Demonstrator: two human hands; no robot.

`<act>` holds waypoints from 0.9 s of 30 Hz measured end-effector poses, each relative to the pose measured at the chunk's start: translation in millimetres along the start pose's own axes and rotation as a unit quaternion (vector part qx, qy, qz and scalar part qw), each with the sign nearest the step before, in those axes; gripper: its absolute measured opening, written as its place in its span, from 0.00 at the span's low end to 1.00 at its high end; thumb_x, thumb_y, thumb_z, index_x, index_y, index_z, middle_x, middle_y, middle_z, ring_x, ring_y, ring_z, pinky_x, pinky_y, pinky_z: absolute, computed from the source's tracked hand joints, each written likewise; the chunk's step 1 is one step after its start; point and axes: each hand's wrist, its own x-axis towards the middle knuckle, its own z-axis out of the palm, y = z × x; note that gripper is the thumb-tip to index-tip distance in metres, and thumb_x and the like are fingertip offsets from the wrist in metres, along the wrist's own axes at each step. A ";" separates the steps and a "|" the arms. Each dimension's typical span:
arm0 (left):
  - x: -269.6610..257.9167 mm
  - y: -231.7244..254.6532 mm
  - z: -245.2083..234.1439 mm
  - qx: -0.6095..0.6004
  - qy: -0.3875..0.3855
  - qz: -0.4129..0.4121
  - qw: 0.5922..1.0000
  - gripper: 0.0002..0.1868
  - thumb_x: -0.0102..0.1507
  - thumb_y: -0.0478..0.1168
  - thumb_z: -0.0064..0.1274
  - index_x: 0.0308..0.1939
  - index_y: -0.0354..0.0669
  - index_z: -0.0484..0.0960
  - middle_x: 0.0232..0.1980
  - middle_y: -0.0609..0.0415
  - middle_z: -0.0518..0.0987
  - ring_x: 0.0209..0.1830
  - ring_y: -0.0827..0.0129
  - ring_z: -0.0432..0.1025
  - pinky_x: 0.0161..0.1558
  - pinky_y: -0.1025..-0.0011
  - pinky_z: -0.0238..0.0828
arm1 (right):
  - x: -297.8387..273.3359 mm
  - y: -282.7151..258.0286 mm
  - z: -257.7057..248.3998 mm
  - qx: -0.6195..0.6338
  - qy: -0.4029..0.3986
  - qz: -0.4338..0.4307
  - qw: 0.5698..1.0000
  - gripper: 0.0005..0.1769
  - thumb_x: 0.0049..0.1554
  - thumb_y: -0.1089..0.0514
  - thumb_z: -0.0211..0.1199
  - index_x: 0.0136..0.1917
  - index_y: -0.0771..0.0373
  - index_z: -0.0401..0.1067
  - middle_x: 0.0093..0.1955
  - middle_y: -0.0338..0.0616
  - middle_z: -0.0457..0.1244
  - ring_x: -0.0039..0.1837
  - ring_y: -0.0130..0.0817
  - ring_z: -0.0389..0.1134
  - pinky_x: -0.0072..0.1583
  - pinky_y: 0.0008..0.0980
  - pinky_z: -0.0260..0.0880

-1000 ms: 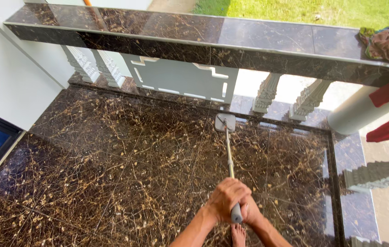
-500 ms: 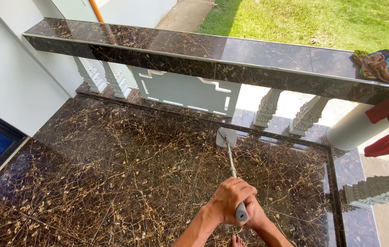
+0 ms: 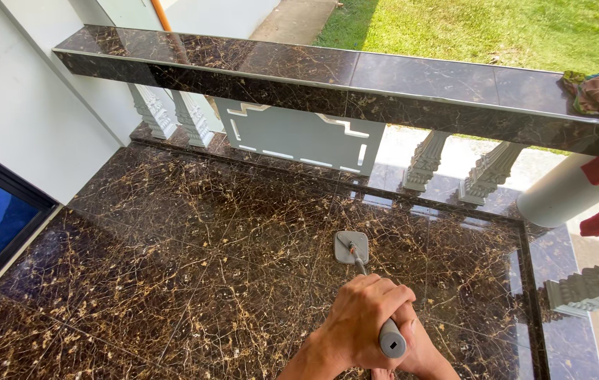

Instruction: The person uses a hand scraper tool to clean the surface of a brown tiled floor on a balcony.

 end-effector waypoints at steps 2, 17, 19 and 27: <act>-3.7 -6.0 5.6 -0.017 0.045 0.023 0.999 0.16 0.56 0.46 0.51 0.43 0.41 0.79 0.35 0.49 0.80 0.33 0.60 0.75 0.42 0.60 0.71 | 1.0 9.5 3.3 -0.016 -0.001 -0.064 0.998 0.27 0.52 0.50 0.60 0.59 0.69 0.69 0.57 0.54 0.65 0.64 0.51 0.68 0.64 0.49 0.66; 35.8 -56.4 34.2 -0.003 0.161 0.066 0.985 0.08 0.62 0.44 0.50 0.38 0.46 0.79 0.30 0.54 0.81 0.27 0.67 0.75 0.37 0.65 0.71 | 20.0 127.4 -9.1 0.038 0.012 0.005 0.999 0.20 0.55 0.43 0.55 0.47 0.61 0.73 0.48 0.46 0.68 0.50 0.36 0.73 0.49 0.36 0.78; 34.4 -61.3 41.4 -0.006 0.160 0.071 0.985 0.07 0.60 0.43 0.50 0.38 0.45 0.79 0.31 0.53 0.80 0.28 0.66 0.75 0.37 0.65 0.72 | 15.4 131.5 -9.7 0.065 0.007 0.017 0.998 0.20 0.57 0.43 0.53 0.47 0.60 0.74 0.49 0.46 0.68 0.52 0.36 0.74 0.50 0.36 0.79; 30.9 -101.5 65.1 0.019 0.106 0.071 0.992 0.07 0.61 0.42 0.48 0.39 0.45 0.76 0.38 0.51 0.81 0.36 0.63 0.77 0.48 0.61 0.76 | 24.1 185.0 -14.6 0.071 0.000 -0.011 0.997 0.27 0.60 0.42 0.44 0.55 0.64 0.73 0.56 0.52 0.67 0.58 0.43 0.71 0.57 0.38 0.73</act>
